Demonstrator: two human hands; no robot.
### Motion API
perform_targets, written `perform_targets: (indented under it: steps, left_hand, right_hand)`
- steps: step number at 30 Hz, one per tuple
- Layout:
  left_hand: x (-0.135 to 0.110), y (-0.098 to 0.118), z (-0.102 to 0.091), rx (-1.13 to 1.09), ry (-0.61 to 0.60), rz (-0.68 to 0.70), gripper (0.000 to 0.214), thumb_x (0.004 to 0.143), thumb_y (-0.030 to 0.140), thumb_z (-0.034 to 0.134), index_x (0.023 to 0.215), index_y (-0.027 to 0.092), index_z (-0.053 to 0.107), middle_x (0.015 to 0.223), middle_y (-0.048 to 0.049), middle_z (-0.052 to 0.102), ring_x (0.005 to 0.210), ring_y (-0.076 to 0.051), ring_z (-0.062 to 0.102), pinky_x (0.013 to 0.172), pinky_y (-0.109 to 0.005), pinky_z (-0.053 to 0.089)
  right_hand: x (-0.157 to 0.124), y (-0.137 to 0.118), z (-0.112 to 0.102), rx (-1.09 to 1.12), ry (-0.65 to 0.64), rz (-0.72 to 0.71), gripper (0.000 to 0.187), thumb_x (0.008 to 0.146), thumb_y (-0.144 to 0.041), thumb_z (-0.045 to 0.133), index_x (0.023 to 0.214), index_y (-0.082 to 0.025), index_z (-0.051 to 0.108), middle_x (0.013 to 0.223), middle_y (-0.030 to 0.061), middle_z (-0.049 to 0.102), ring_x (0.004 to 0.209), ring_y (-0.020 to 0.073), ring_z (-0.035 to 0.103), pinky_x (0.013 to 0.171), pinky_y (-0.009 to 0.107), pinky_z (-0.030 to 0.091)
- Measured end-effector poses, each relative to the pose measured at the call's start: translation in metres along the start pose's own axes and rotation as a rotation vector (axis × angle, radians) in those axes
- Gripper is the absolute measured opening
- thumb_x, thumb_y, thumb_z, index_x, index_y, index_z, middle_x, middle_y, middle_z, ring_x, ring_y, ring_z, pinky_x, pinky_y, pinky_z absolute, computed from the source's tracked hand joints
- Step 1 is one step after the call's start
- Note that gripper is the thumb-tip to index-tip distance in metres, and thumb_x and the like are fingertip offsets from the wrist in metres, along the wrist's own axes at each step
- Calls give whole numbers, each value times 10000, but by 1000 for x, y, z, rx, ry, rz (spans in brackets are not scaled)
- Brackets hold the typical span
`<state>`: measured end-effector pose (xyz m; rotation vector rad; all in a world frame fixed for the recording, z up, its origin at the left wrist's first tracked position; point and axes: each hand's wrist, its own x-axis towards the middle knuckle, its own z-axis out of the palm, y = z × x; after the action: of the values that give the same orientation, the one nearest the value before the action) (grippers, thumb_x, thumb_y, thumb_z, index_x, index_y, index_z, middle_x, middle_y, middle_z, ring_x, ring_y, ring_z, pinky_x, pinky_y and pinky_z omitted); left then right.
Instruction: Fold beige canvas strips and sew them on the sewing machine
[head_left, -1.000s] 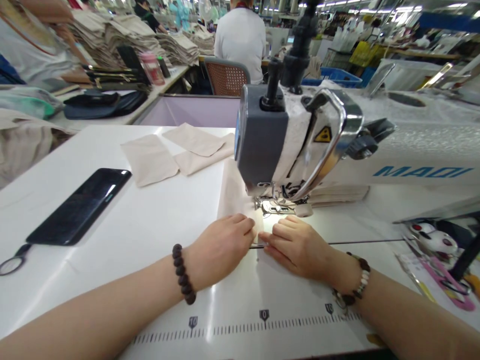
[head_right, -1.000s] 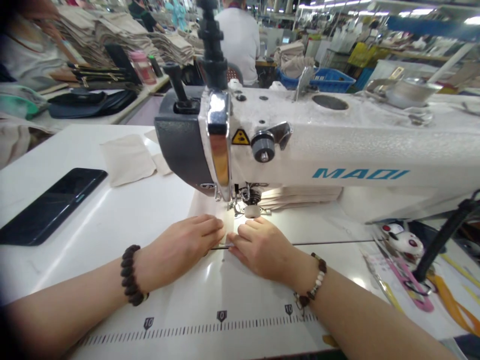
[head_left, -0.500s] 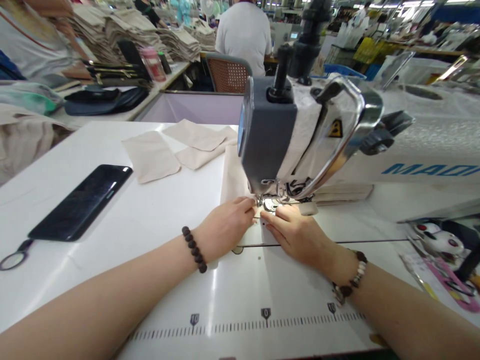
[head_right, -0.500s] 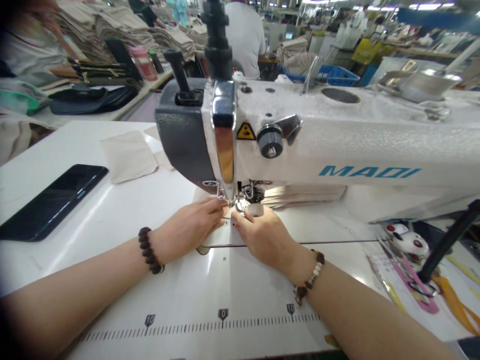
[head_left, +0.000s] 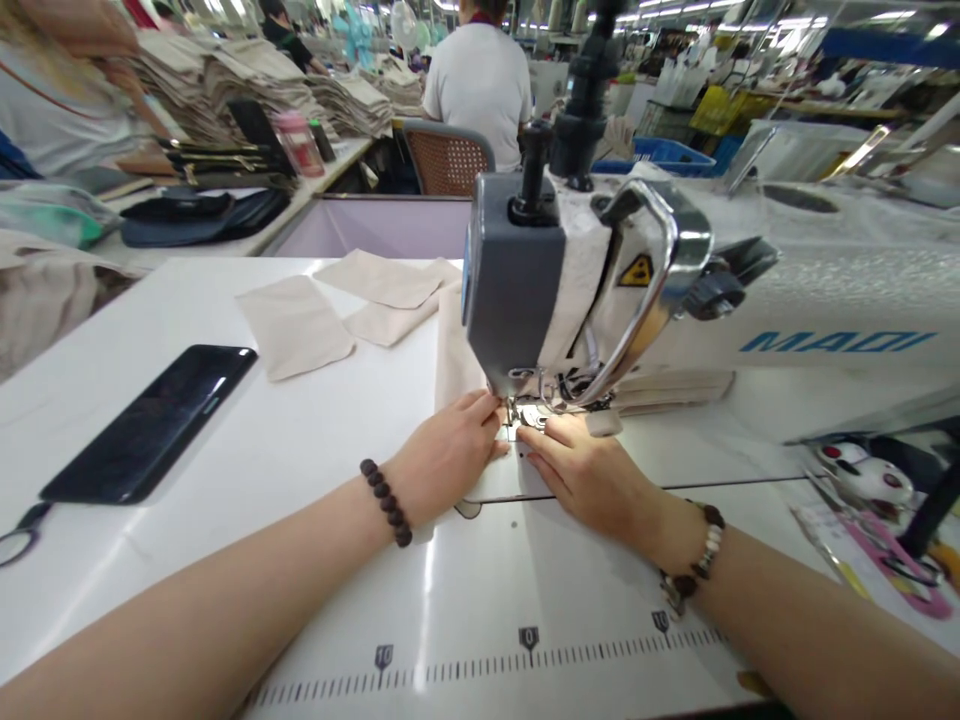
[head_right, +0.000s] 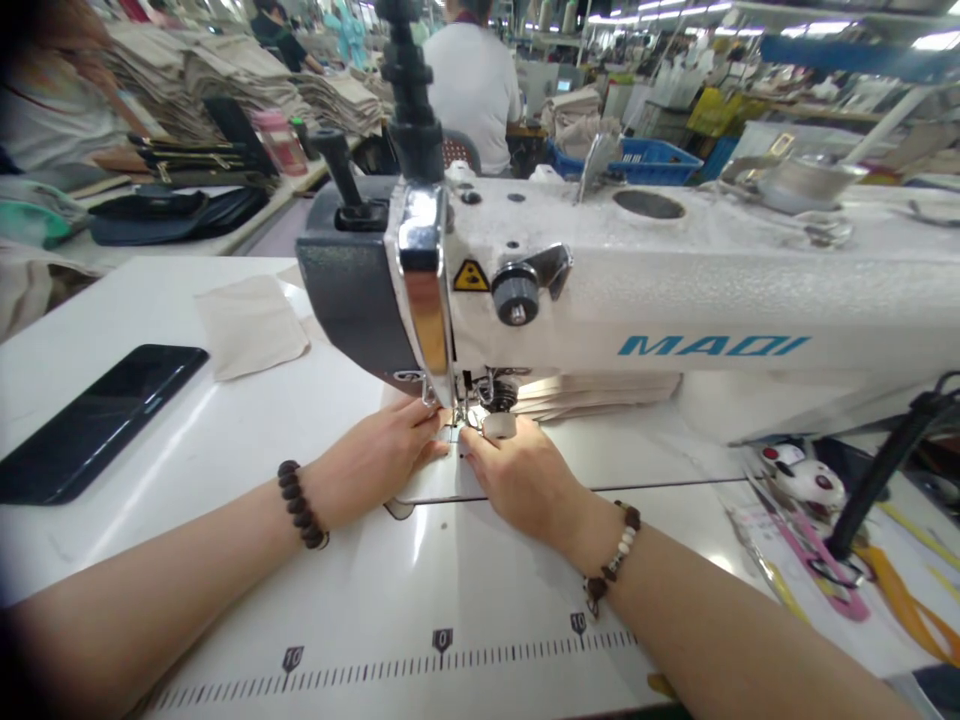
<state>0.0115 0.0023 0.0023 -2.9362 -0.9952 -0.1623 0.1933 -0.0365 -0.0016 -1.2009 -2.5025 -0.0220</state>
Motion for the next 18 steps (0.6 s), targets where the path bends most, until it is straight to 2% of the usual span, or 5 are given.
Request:
perform_targets:
  steps: [5, 8, 11, 14, 18]
  left_hand:
    - [1, 2, -1, 40, 12, -38, 264, 872, 295, 500, 984, 69, 579, 941, -99, 582, 939, -228, 492, 845, -333, 420]
    - [-1, 8, -8, 86, -43, -83, 305, 886, 321, 469, 1005, 62, 579, 965, -115, 572, 935, -247, 497, 839, -372, 417]
    - [-7, 20, -19, 127, -139, -117, 325, 895, 343, 445, 954, 62, 598, 913, -119, 573, 832, -239, 520, 713, -356, 440]
    - [-15, 32, -30, 142, -200, -53, 324, 890, 354, 454, 874, 73, 614, 815, -106, 576, 753, -222, 515, 620, -324, 421]
    - [-22, 39, -34, 78, -194, 39, 229, 865, 310, 519, 872, 99, 607, 821, -78, 573, 754, -200, 497, 632, -306, 410]
  right_hand:
    - [0, -1, -1, 13, -16, 8, 256, 898, -169, 359, 994, -129, 593, 782, 81, 580, 730, 181, 510, 638, 269, 361]
    - [0, 0, 0, 0, -9, 5, 258, 896, -164, 353, 994, -131, 589, 775, 78, 577, 716, 176, 504, 615, 264, 348]
    - [-3, 2, 1, 17, 4, -38, 268, 885, -137, 352, 1016, -123, 585, 731, 62, 565, 676, 166, 485, 626, 266, 345]
    - [-6, 6, 2, 37, -3, -80, 274, 866, -114, 374, 1038, -134, 586, 682, 37, 542, 637, 158, 454, 619, 265, 332]
    - [-7, 8, 3, 37, -11, -97, 271, 861, -111, 377, 1015, -142, 598, 672, 35, 523, 636, 155, 435, 606, 260, 316]
